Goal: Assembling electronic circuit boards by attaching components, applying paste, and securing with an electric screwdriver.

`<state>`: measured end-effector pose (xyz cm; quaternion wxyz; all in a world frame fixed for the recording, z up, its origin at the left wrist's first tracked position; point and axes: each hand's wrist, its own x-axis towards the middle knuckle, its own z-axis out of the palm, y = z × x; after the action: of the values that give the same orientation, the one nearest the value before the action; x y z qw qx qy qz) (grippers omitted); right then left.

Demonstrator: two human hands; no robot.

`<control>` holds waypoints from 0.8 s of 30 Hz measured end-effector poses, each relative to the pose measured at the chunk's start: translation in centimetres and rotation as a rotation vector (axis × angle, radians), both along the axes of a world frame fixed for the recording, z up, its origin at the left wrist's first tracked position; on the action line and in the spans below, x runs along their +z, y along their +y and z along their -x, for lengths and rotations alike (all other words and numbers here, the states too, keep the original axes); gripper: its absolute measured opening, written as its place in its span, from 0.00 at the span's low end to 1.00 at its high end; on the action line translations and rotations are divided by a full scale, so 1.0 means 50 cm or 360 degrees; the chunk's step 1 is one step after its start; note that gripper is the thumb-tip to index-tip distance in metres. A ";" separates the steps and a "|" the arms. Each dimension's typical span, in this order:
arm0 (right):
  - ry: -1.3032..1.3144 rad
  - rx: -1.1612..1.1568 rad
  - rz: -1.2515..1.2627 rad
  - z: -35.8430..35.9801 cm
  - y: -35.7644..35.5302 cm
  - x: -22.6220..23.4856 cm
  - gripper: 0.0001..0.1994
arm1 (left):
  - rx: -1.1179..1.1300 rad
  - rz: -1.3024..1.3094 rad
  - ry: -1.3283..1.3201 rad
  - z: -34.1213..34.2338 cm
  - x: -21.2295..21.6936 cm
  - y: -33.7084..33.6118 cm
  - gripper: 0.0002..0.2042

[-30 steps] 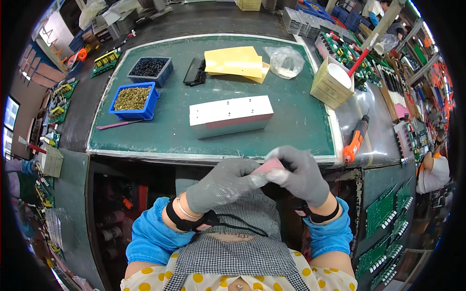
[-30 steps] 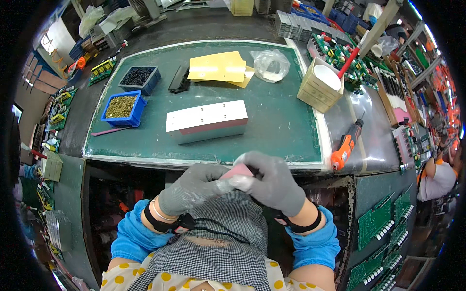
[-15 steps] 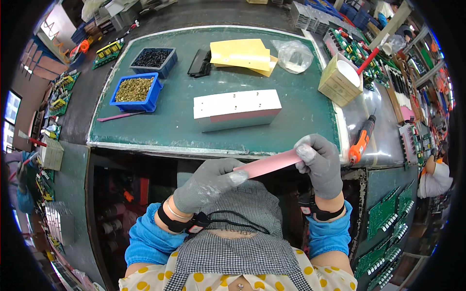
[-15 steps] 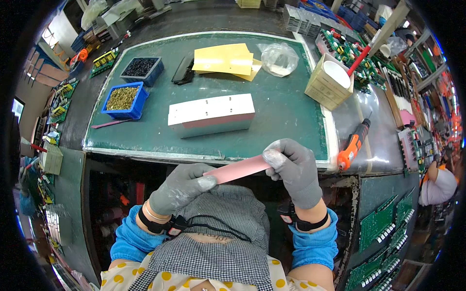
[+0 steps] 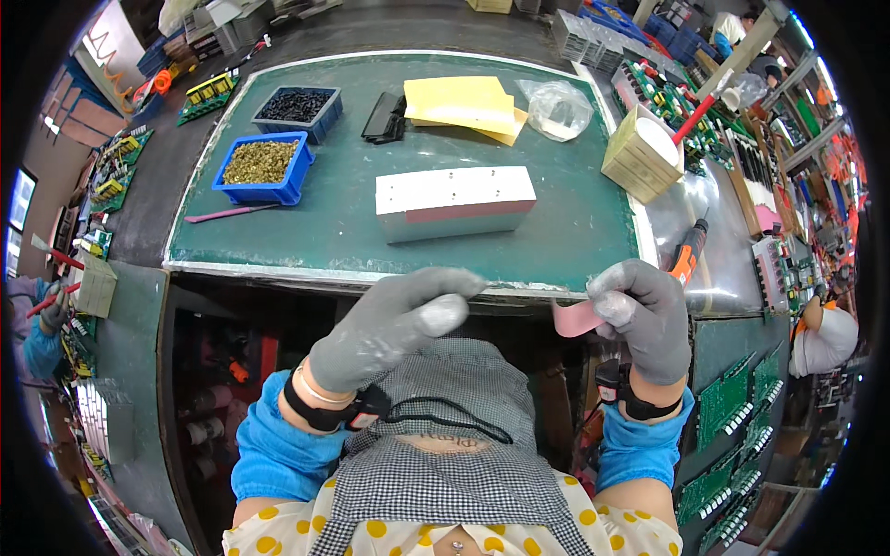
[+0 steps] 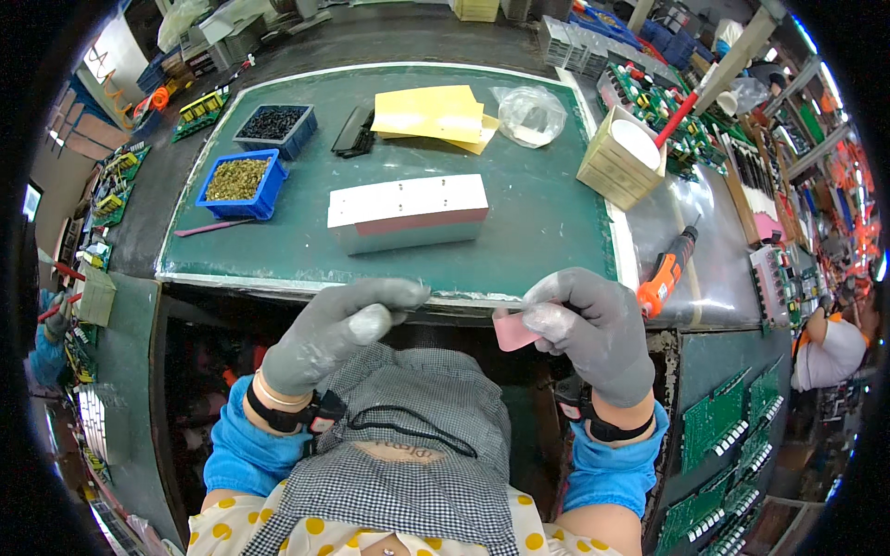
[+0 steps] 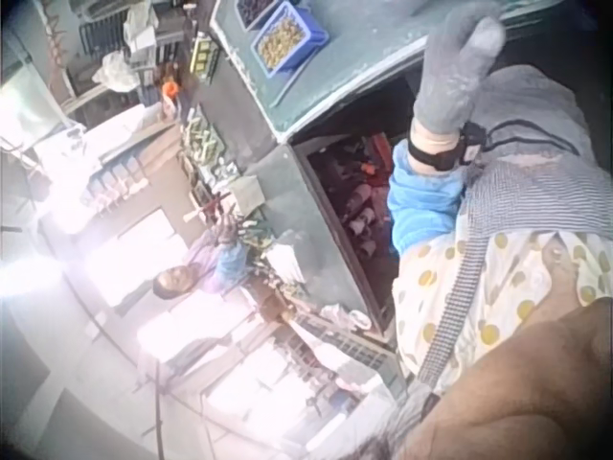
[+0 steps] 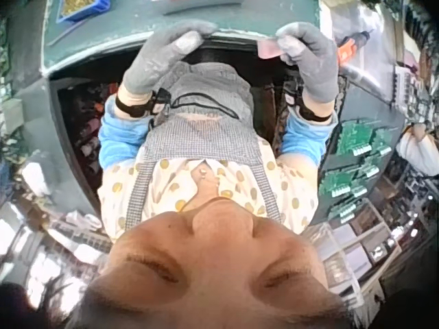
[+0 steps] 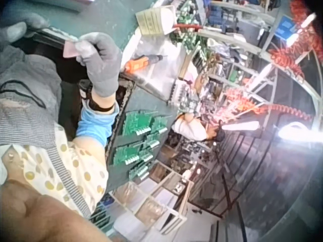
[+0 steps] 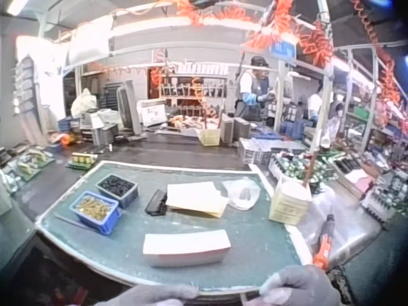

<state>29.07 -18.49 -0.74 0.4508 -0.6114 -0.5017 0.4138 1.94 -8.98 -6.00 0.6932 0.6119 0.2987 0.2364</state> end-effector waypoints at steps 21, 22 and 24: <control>-0.0141 -0.0081 -0.0192 -0.022 -0.031 0.040 0.05 | -0.0627 0.0180 0.0111 -0.087 -0.049 -0.017 0.19; -0.0154 -0.0073 -0.0182 -0.022 -0.030 0.039 0.05 | -0.0613 0.0193 0.0116 -0.082 -0.056 -0.015 0.19; -0.0170 -0.0093 -0.0194 -0.022 -0.029 0.040 0.05 | -0.0664 0.0088 0.0170 -0.073 -0.067 -0.010 0.22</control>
<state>30.17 -19.94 1.24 0.4717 -0.6186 -0.5311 0.3359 5.57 -9.48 -9.34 0.7267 0.6529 0.2084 0.0468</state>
